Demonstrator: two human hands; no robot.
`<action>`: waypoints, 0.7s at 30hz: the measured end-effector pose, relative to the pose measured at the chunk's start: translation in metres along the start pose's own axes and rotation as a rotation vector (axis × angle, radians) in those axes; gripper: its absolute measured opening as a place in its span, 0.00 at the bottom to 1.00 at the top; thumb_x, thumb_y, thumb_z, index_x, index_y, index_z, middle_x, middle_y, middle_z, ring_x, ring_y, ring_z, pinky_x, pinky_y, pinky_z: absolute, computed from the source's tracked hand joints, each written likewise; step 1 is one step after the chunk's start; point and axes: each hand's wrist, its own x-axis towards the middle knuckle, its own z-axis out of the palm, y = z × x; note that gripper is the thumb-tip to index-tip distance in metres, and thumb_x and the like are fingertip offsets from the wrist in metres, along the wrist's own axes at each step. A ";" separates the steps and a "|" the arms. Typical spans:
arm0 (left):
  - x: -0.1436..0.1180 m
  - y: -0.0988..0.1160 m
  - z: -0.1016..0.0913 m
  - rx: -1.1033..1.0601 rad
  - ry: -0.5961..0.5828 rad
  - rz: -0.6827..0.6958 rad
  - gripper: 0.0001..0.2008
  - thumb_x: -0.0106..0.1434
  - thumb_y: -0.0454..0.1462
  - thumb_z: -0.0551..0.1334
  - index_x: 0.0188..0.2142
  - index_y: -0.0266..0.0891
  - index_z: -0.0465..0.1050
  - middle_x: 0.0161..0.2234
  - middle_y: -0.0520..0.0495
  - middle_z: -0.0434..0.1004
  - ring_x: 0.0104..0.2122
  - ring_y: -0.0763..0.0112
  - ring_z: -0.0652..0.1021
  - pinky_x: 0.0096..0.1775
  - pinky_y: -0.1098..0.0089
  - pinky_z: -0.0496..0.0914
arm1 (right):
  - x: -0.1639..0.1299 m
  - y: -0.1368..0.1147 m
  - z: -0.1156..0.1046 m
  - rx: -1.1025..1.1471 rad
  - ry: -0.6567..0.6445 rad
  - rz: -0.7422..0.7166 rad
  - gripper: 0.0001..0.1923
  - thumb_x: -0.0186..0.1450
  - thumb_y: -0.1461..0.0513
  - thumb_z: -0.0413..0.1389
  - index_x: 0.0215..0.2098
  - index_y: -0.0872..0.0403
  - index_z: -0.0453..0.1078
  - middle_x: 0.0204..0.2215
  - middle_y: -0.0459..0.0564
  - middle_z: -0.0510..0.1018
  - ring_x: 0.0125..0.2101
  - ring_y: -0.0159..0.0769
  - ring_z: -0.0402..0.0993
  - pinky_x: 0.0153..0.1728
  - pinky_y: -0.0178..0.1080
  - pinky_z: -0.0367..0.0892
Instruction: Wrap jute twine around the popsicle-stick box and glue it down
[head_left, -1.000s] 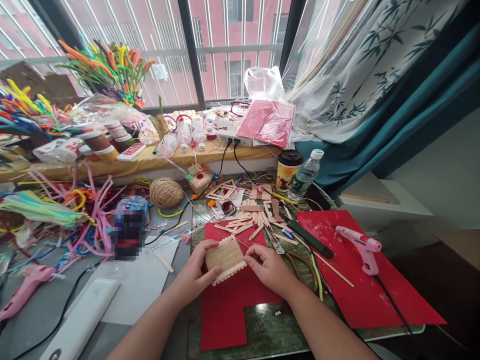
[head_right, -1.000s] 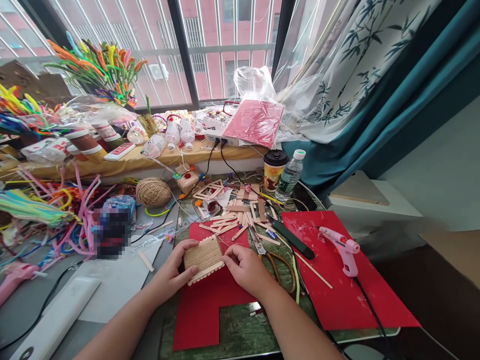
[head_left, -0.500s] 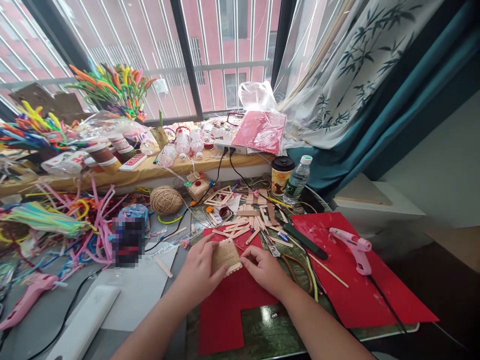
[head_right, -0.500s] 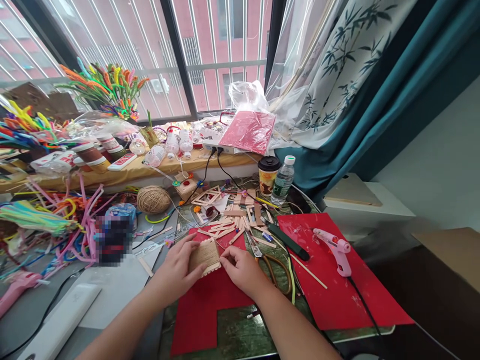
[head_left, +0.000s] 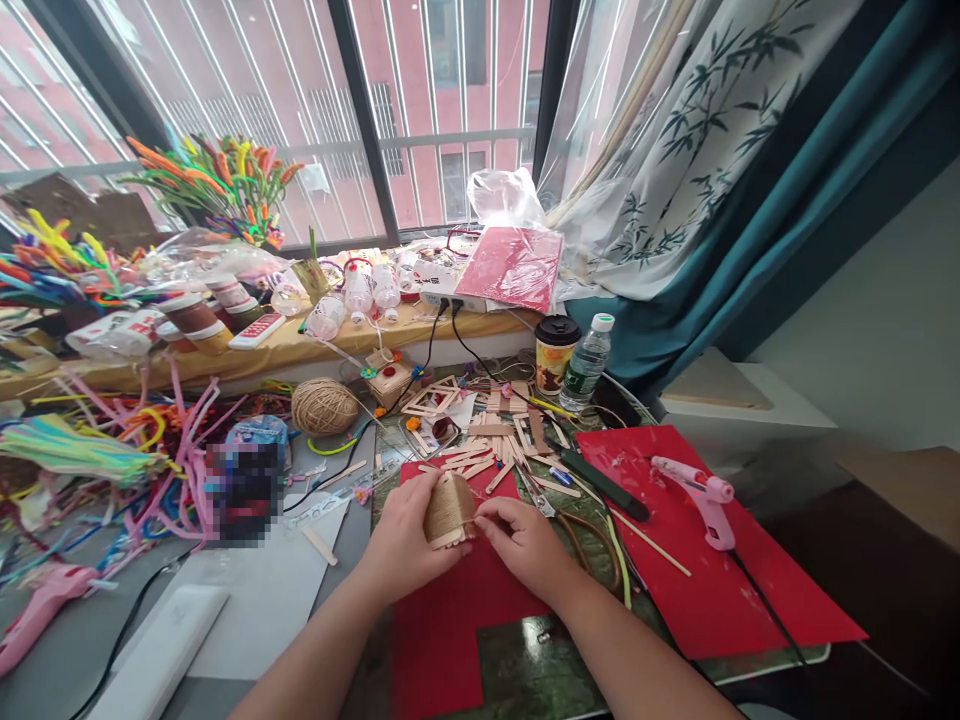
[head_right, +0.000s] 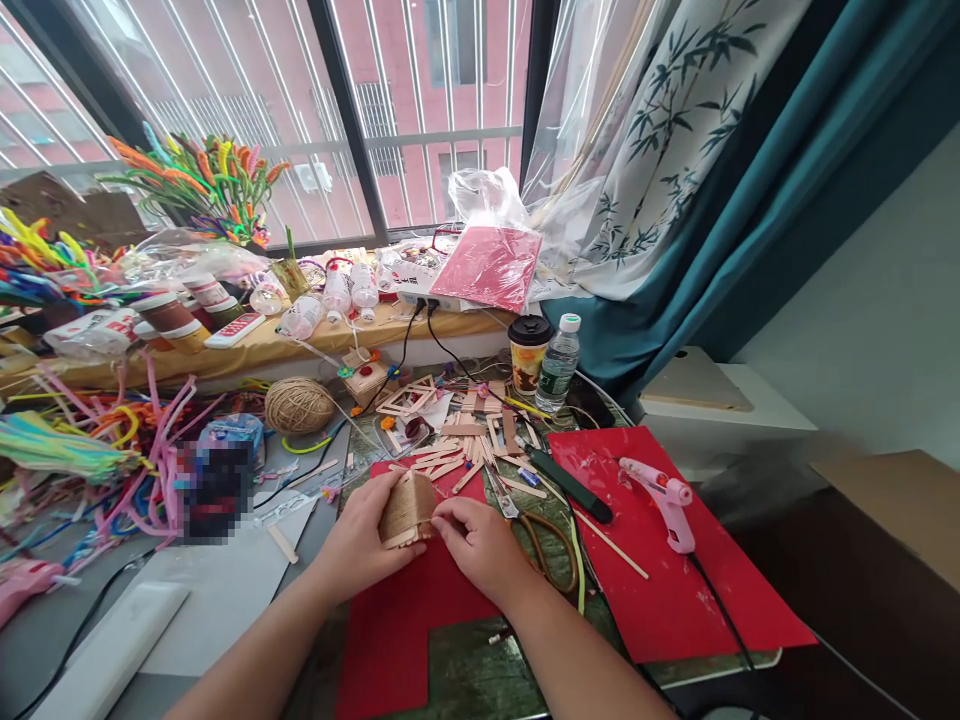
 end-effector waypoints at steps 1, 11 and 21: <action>-0.002 -0.006 0.002 -0.057 0.015 -0.008 0.48 0.56 0.48 0.75 0.70 0.44 0.55 0.67 0.33 0.66 0.66 0.40 0.68 0.65 0.43 0.63 | 0.000 0.000 0.000 0.000 0.018 0.001 0.08 0.74 0.59 0.56 0.40 0.50 0.77 0.35 0.48 0.83 0.36 0.39 0.79 0.41 0.38 0.69; -0.007 -0.026 0.022 -0.588 0.030 -0.051 0.50 0.56 0.42 0.74 0.69 0.45 0.46 0.69 0.33 0.58 0.70 0.44 0.63 0.70 0.44 0.57 | -0.002 0.005 0.004 0.066 0.044 0.027 0.11 0.75 0.54 0.55 0.40 0.50 0.75 0.34 0.49 0.81 0.34 0.40 0.76 0.40 0.40 0.70; -0.005 -0.004 0.021 -0.388 -0.013 0.018 0.50 0.53 0.37 0.75 0.69 0.46 0.48 0.66 0.35 0.60 0.67 0.42 0.66 0.67 0.43 0.62 | -0.005 0.013 0.003 0.325 0.035 0.145 0.15 0.69 0.48 0.62 0.36 0.50 0.72 0.27 0.45 0.72 0.28 0.36 0.68 0.33 0.37 0.66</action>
